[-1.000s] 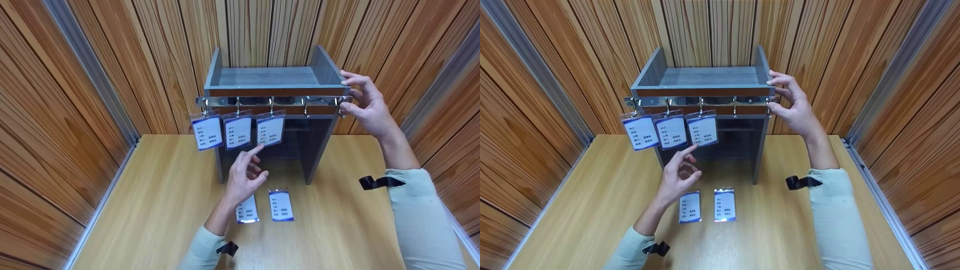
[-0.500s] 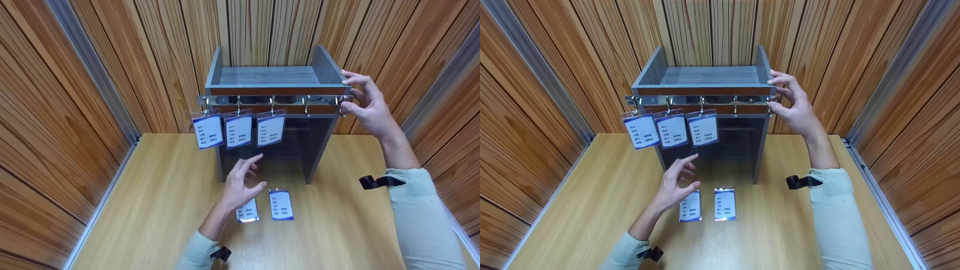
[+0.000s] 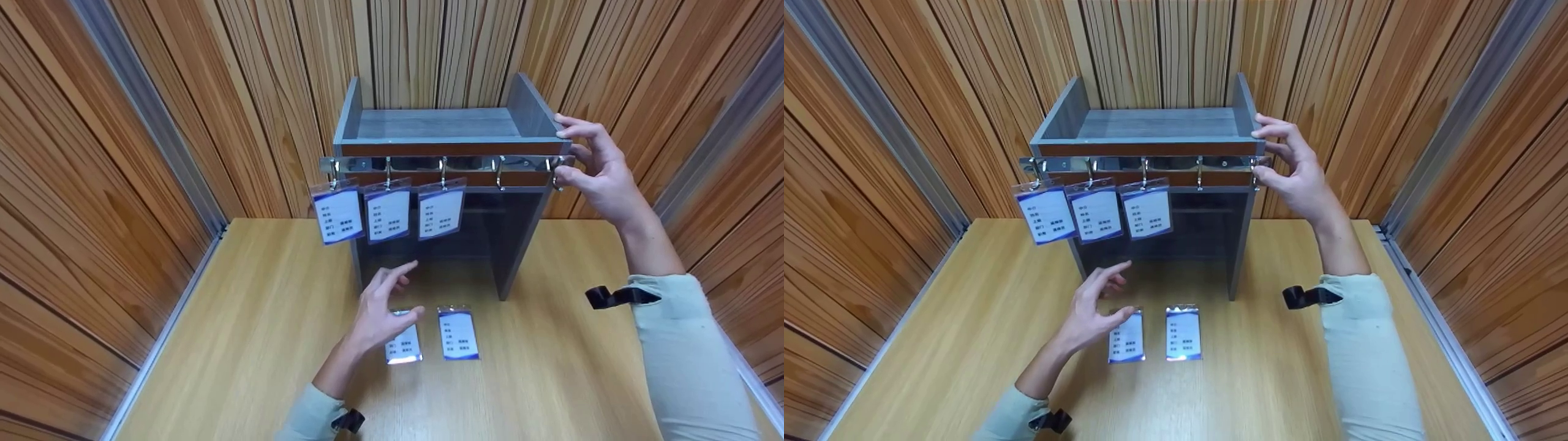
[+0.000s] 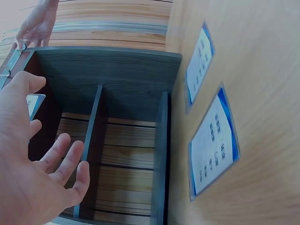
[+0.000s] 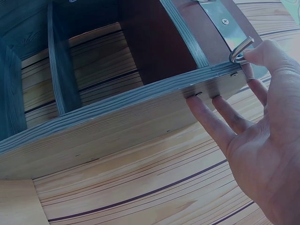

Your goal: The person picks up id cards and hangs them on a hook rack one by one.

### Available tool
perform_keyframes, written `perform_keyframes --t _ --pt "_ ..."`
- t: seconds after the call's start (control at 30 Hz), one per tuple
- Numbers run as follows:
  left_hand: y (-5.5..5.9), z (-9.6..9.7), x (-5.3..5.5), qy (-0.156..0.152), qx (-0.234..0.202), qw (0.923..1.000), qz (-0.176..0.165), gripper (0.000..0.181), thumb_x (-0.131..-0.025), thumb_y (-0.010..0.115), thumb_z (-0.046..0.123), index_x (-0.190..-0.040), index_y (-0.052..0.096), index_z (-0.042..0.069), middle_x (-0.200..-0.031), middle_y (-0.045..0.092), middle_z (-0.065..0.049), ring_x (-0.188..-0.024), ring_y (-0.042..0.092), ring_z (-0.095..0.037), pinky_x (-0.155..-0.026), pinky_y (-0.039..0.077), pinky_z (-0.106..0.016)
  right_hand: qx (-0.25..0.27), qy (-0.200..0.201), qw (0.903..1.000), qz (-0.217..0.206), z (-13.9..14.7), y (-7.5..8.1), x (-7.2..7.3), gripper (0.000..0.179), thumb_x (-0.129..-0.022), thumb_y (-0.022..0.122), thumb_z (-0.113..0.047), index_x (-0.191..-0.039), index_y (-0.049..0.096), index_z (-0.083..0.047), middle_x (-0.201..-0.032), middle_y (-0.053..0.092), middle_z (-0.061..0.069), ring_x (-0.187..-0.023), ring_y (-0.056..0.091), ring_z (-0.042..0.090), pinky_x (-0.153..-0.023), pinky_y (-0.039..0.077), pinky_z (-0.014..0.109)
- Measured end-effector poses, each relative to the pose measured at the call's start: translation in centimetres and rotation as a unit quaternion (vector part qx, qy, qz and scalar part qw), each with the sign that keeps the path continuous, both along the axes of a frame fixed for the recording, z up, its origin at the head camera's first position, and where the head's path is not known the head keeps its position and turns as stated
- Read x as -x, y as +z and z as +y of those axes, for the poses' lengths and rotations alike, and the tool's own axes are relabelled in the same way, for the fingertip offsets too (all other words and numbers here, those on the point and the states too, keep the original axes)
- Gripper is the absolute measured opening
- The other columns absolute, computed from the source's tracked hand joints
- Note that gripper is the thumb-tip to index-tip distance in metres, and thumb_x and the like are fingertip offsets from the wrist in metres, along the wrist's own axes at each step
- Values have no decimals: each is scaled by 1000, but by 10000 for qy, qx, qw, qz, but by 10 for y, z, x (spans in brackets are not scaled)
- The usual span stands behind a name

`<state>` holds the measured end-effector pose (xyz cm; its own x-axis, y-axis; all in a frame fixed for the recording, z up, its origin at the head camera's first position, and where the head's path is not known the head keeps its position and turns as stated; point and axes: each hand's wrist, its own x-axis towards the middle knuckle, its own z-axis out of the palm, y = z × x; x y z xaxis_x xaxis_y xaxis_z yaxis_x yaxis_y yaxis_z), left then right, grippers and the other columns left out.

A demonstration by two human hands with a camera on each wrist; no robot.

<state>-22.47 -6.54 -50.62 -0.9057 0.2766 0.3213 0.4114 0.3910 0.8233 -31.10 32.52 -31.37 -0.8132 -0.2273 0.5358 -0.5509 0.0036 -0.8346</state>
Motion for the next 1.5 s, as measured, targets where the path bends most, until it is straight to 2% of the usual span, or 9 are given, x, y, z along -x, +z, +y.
perform_keyframes --t 0.13,0.23,0.47,0.53,0.63,0.77,1.03,1.3,1.5 --pt "-1 -6 1 52 142 9999 45 76 -96 86 27 -165 55 33 -138 66 -10 -126 67 -27 -107 63 -39 73 42 10000 3 0 1 1 48 -105 59 16 -149 54 0 -176 42 4 -141 61 26 -90 67 24" --pt "-3 -11 1 127 250 9996 70 74 -96 86 30 -164 57 32 -136 66 -7 -124 67 -22 -107 63 -39 42 12 10000 18 0 1 1 48 -105 59 16 -150 54 0 -176 42 4 -141 61 25 -91 67 24" --pt "-7 -18 1 204 245 9994 140 71 -96 86 34 -162 59 31 -135 67 -5 -123 67 -19 -107 63 -39 -55 15 10000 50 1 0 1 48 -105 60 15 -151 53 0 -177 42 4 -140 62 25 -91 67 23" --pt "-8 -19 1 203 251 9995 61 71 -96 86 35 -161 59 32 -136 67 -6 -125 66 -20 -108 62 -42 -60 20 10000 54 1 -1 1 48 -106 60 14 -151 54 0 -177 42 3 -140 62 25 -91 66 23" --pt "-10 -20 0 253 379 9989 -134 72 -95 86 37 -161 59 35 -139 67 -8 -129 64 -23 -113 54 -49 -34 44 10000 63 1 -1 1 48 -106 60 14 -151 54 0 -176 42 3 -139 62 25 -91 67 23" --pt "-13 -22 -1 345 733 9961 -360 75 -92 87 40 -161 58 37 -144 65 -9 -136 60 -28 -115 45 -56 -36 81 9999 112 2 -1 1 48 -106 59 14 -151 53 -1 -176 42 3 -139 62 25 -90 66 23" --pt "-20 -23 -3 411 1409 9871 -644 87 -87 91 49 -165 54 40 -155 57 -10 -142 53 -30 -118 49 -62 34 177 9998 116 0 -1 1 48 -105 59 15 -150 55 -1 -176 42 4 -138 63 24 -88 65 23" --pt "-33 -25 -1 310 1704 9814 -828 97 -83 92 54 -168 51 37 -157 54 -14 -145 48 -34 -121 46 -65 41 202 9997 158 1 -1 1 47 -105 59 15 -150 55 0 -175 42 4 -137 64 24 -88 66 23" --pt "-43 -29 0 238 1760 9788 -1017 102 -81 95 54 -169 49 33 -163 47 -20 -150 44 -41 -124 43 -70 38 175 9998 118 1 -2 2 47 -106 59 15 -150 54 0 -176 42 4 -138 63 24 -90 67 23"
